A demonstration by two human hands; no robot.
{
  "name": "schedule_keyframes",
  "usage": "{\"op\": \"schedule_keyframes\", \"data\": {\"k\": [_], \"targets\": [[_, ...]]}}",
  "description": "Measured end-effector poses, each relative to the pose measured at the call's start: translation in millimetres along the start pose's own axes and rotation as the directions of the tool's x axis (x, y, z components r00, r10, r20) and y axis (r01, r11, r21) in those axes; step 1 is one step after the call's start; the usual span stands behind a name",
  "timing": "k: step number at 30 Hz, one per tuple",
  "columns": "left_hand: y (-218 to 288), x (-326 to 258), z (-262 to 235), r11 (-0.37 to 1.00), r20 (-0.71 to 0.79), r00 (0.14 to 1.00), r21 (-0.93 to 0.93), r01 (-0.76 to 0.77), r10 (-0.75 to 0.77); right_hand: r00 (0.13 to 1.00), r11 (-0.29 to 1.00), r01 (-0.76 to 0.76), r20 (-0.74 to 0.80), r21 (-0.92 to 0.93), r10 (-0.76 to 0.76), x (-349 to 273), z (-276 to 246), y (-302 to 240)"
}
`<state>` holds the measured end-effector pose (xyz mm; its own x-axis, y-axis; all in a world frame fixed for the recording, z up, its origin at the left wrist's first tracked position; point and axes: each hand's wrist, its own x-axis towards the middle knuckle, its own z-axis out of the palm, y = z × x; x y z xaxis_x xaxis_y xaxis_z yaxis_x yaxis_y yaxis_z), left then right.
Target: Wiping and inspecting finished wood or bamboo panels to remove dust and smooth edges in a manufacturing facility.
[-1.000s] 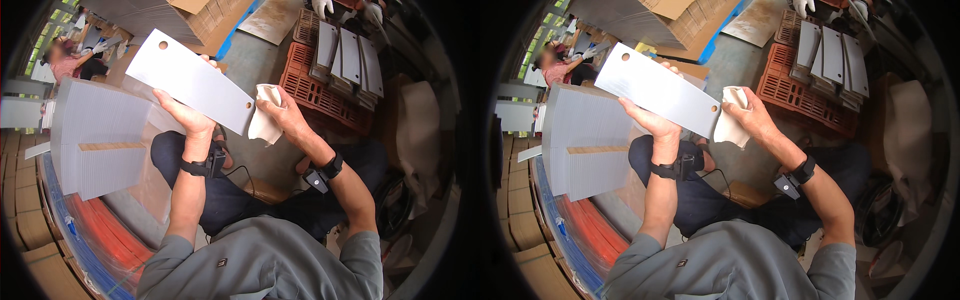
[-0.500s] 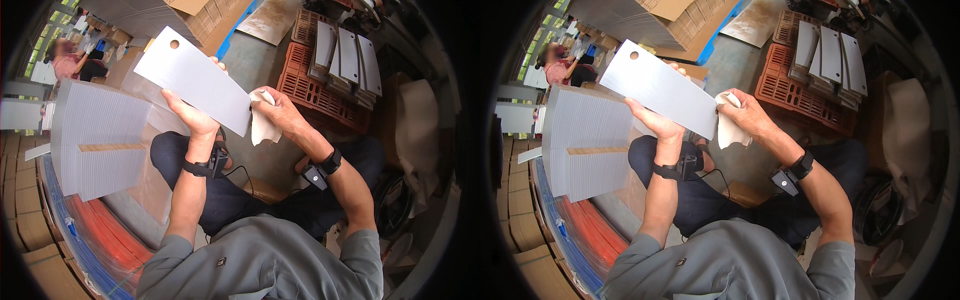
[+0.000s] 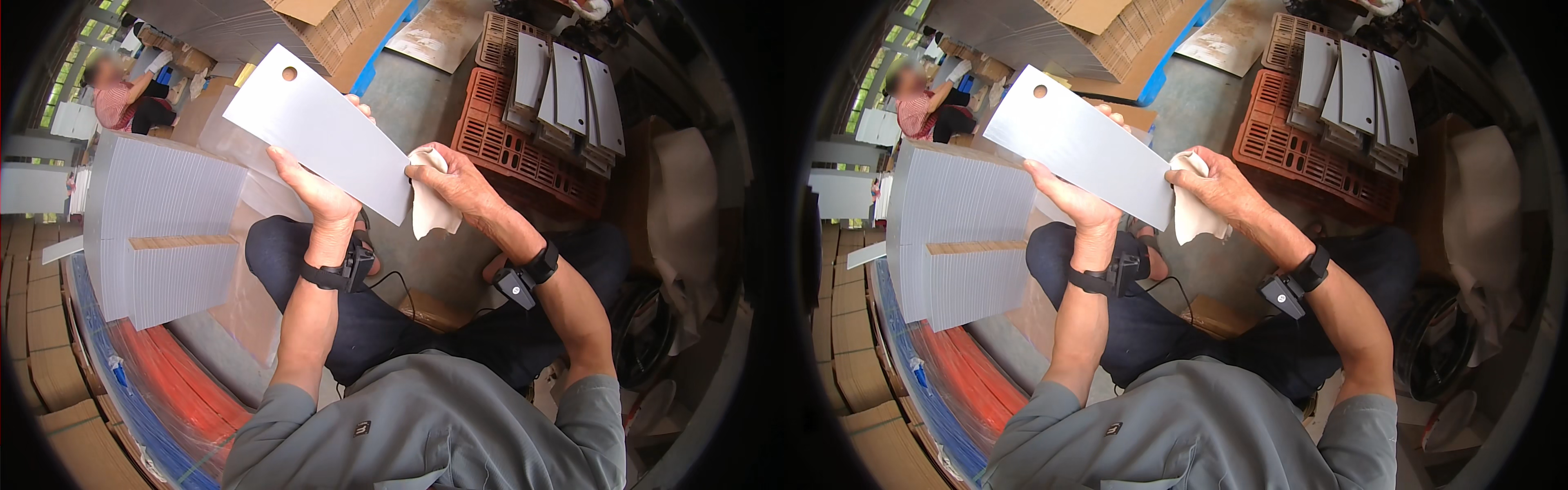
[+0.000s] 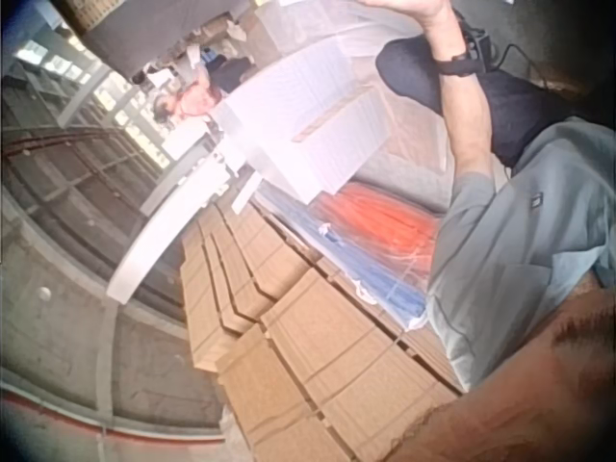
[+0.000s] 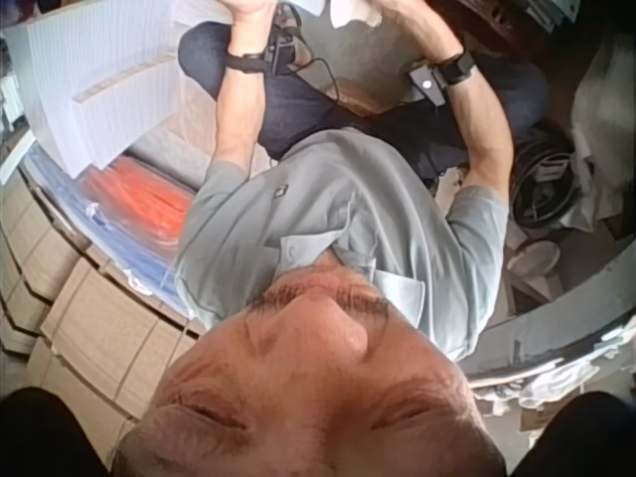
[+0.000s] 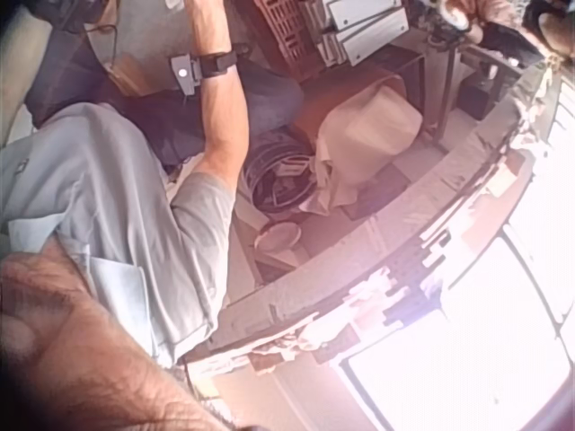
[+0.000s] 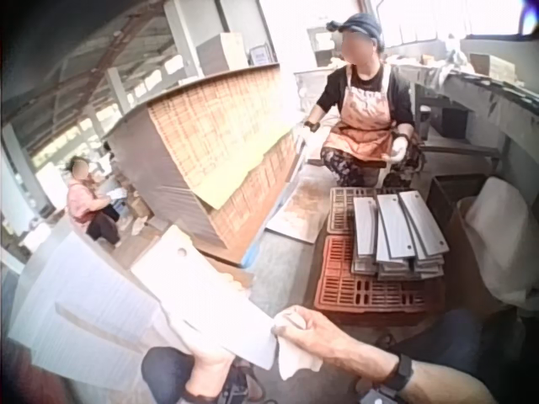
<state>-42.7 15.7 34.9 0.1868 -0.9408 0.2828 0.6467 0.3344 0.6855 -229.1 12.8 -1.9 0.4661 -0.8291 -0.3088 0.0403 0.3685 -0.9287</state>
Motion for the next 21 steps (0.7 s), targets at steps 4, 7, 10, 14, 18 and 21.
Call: {"op": "schedule_keyframes", "data": {"k": [4,7,10,14,18,21], "targets": [[0.3,-0.4,2.3,1.0,-0.023,1.0,0.009,0.003,-0.002,0.999,0.997,0.034,0.011,0.071,-0.035,2.0,-1.5,6.4],[0.5,-0.9,0.7,1.0,-0.029,1.0,0.026,0.001,-0.001,1.0,0.999,0.012,0.015,0.05,-0.013,1.3,-0.6,3.8],[-0.2,-1.7,1.3,1.0,-0.026,1.0,0.025,0.006,-0.006,1.0,1.0,-0.013,0.0,0.001,0.013,0.9,-1.1,3.2],[-1.7,0.0,-0.9,0.999,-0.006,1.0,0.03,-0.014,0.015,0.995,0.994,0.08,-0.051,-0.081,-0.084,-1.5,-4.1,3.6],[5.5,2.7,7.0,0.994,-0.111,0.991,0.088,-0.07,0.079,0.972,0.924,0.117,-0.15,-0.364,-0.183,-16.4,-0.4,-21.4],[6.2,3.1,5.6,0.987,-0.075,0.99,0.11,-0.114,0.123,0.993,0.899,0.079,-0.044,-0.431,-0.108,-26.3,8.4,-21.1]]}}
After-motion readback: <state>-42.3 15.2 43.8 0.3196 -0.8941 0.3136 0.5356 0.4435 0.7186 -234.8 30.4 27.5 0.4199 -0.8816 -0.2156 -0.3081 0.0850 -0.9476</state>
